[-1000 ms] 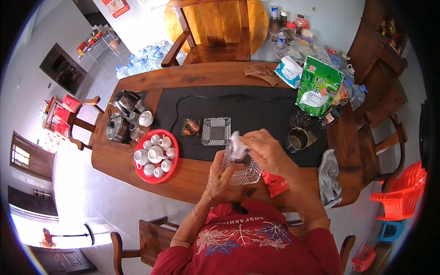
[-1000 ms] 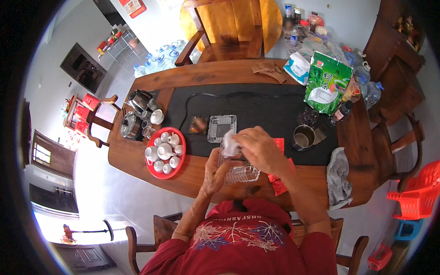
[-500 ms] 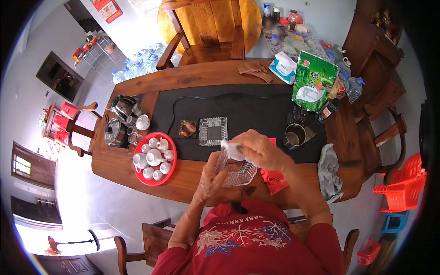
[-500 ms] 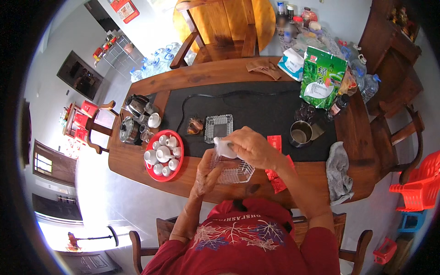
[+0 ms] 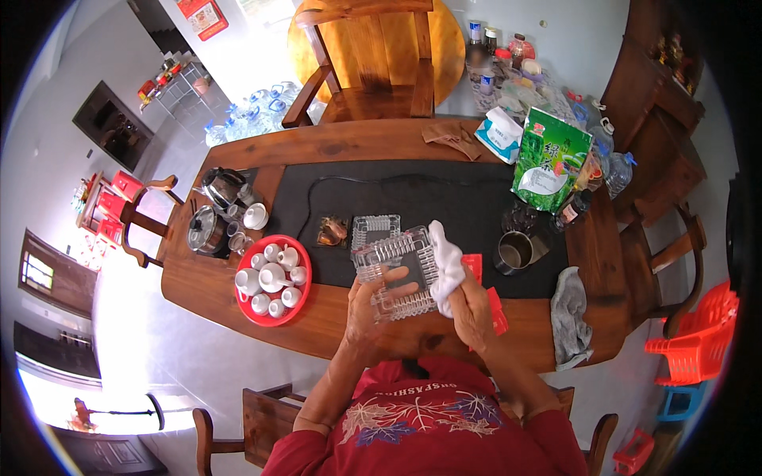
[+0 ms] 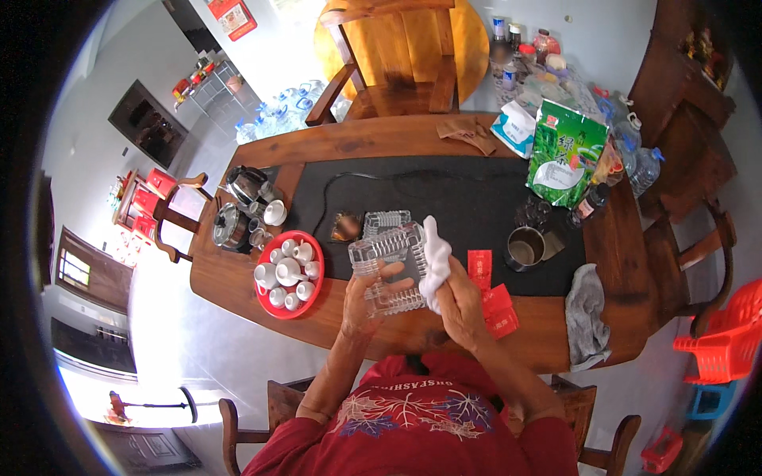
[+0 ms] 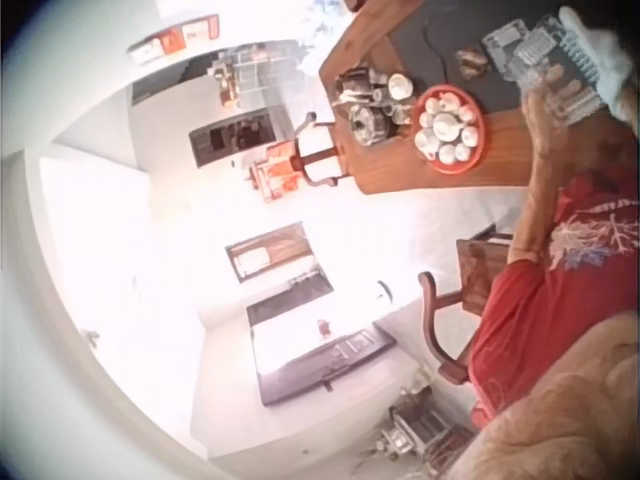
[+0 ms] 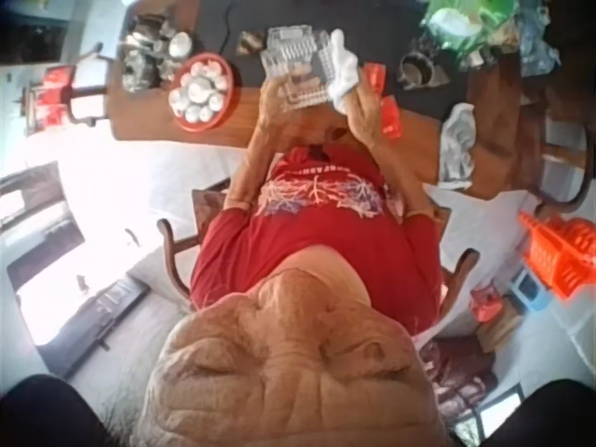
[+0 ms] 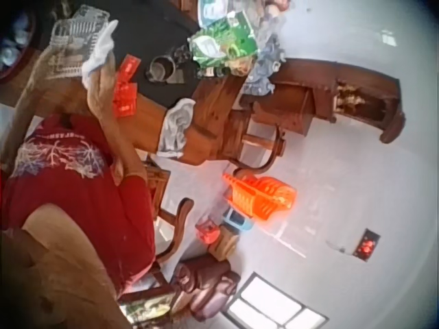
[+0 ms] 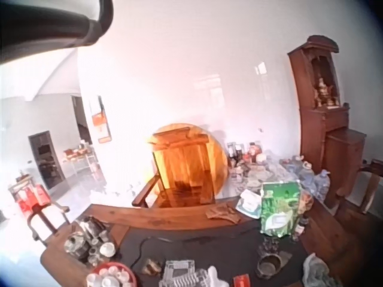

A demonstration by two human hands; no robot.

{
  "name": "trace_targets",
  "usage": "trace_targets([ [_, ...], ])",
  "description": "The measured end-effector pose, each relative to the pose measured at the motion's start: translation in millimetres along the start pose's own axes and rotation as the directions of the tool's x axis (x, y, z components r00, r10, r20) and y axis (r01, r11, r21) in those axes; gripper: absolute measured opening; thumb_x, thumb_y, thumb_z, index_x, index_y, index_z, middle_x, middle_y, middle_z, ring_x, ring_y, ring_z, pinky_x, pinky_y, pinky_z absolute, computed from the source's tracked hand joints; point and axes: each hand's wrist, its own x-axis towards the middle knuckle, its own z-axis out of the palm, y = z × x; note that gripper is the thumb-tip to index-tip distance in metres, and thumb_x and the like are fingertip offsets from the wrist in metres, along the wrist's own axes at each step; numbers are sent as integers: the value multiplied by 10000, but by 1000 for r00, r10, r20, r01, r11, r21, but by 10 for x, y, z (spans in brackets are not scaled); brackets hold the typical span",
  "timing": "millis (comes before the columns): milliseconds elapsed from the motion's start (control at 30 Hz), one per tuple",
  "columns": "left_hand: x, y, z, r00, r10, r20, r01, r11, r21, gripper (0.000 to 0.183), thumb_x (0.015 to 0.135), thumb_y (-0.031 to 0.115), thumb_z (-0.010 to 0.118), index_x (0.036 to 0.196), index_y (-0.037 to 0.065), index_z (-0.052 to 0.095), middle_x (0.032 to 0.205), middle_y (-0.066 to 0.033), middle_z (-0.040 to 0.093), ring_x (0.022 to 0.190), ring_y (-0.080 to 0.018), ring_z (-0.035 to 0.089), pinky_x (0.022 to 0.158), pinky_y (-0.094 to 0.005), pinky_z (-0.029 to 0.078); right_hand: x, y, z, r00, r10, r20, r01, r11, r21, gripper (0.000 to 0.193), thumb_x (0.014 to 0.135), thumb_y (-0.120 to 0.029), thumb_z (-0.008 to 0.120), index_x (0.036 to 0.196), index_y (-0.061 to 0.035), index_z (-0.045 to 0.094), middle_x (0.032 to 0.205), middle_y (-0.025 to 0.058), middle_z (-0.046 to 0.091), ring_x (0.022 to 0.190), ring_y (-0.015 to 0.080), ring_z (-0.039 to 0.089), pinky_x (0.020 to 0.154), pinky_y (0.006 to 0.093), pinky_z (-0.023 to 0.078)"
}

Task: The person wipes a clear square glass ashtray with a white cloth, then proceeds to wipe several small red rectangular packets. The person handles the items one at a time, rotating them to clean different sides before placing them back on the table.

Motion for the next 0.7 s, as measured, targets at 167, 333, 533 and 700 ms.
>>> trace_targets([
  [167, 109, -141, -231, 970, -153, 189, 201, 942, -269, 309, 868, 160, 482, 1160, 61, 469, 1129, -181, 589, 955, -359, 620, 752, -531, 543, -278, 137, 75, 950, -311, -17, 311, 946, 89, 280, 960, -82, 410, 1209, 26, 478, 1033, 112, 522, 787, 128, 529, 668, 240, 436],
  [333, 22, -84, -167, 920, -323, 220, 352, 930, -106, 298, 875, 154, 491, 1154, 49, 471, 1128, -164, 595, 952, -333, 627, 763, -520, 548, 261, -54, -99, 989, -146, -21, 147, 989, 14, 232, 946, -61, 416, 1143, 7, 518, 1056, 84, 528, 870, 129, 533, 720, 249, 444],
  [533, 47, -194, -220, 865, -352, 356, 459, 842, -283, 262, 884, 177, 521, 1131, 91, 512, 1161, -140, 589, 1022, -345, 593, 775, -514, 528, 586, 118, 16, 988, 132, -76, -107, 956, 273, 221, 959, -153, 427, 1010, 6, 572, 801, -9, 545, 690, 77, 488, 610, 231, 405],
  [700, 162, -241, -197, 961, -183, 209, 260, 856, -447, 228, 895, 203, 520, 1097, 100, 494, 1205, -142, 559, 1058, -345, 577, 794, -503, 525, 115, 154, 211, 954, -291, -75, 288, 956, -55, 356, 946, -62, 415, 1291, 25, 415, 1302, 128, 425, 1187, 232, 426, 1000, 341, 322],
])
